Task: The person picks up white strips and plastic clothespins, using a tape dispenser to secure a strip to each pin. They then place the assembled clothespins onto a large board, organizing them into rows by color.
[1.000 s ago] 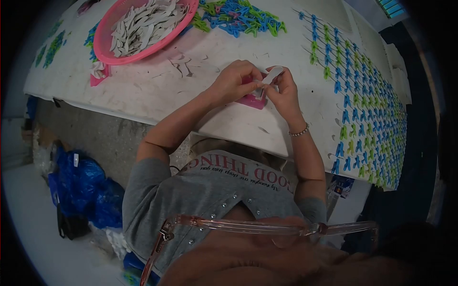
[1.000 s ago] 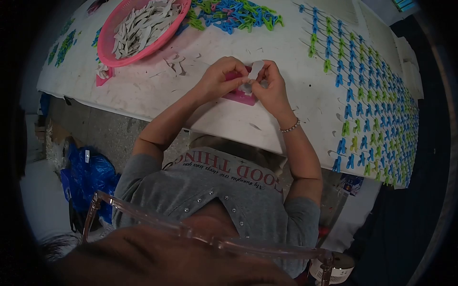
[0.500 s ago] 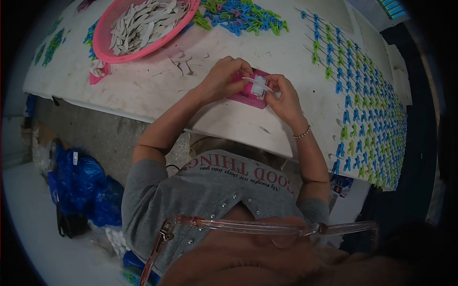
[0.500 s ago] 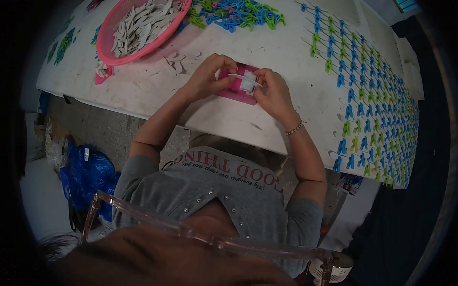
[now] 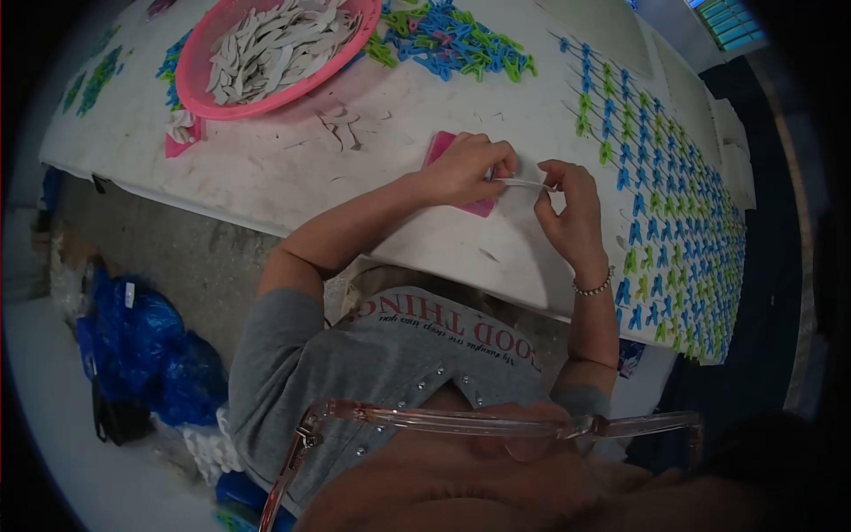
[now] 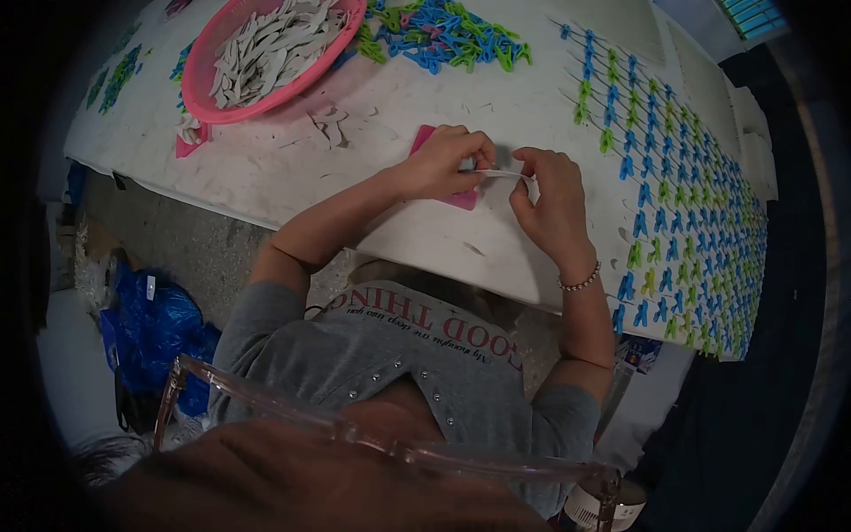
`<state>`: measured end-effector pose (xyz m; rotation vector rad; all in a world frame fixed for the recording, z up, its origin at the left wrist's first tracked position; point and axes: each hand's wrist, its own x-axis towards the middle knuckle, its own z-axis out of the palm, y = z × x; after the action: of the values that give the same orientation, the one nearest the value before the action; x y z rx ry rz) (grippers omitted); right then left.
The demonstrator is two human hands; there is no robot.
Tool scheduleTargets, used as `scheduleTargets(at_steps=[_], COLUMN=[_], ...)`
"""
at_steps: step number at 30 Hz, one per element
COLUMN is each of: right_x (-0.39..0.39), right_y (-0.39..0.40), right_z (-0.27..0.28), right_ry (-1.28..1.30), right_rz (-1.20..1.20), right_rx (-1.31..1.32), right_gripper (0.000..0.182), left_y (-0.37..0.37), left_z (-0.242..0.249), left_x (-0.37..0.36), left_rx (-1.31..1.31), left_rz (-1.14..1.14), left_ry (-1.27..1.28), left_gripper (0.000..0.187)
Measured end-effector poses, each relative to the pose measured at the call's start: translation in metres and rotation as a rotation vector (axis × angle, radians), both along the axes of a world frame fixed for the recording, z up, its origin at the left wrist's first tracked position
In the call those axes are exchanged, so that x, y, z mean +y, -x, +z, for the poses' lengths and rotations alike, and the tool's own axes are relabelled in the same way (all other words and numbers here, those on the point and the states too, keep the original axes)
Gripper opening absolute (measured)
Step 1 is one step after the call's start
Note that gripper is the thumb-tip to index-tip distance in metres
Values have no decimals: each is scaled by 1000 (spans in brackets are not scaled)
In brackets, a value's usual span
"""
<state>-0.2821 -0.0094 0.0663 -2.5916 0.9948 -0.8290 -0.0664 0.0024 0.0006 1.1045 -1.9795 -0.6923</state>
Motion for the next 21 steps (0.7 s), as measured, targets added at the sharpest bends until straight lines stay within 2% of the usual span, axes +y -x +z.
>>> scheduleTargets(at_steps=[2,3,5,6,8,10,11,13,17,21], right_x=[-3,-10,-40,-57,-99,-133,-148,-176,-205,-201], right_y=[-4,-5,-9,-14,-28,-49,-60,-82,-109,-108], right_z=[11,11,2,-8,-37,-56,-63,-72,-80,-80], right_ry=[-183,-174,-343,-334,-505,-324,-315,-16,55,-64], right_rz=[39,41,85,85,4,-105,-106,-213,-344,-393], right_rx=[-108,-105,-214,-211,-158,33,33,161,243,354], right_gripper=[39,39,38,38,37,36,36,37,35,28], left_y=[-1,-4,-16,-23,-35,-42,-44,-47,-51,-53], left_z=[-1,-4,-10,-9,-6,-11,-13,-15,-15,-17], left_x=[-3,-6,-11,-11,-11,-12,-14,-15,-15,-18], left_rx=[98,101,509,511,521,533,541,541,525,543], left_rz=[13,15,75,72,198,209,224,230,216,216], left_ry=[-15,-6,-178,-170,-119,-101,-91,-90,-172,-183], left_gripper=[24,24,25,25,27,28,29,31,35,35])
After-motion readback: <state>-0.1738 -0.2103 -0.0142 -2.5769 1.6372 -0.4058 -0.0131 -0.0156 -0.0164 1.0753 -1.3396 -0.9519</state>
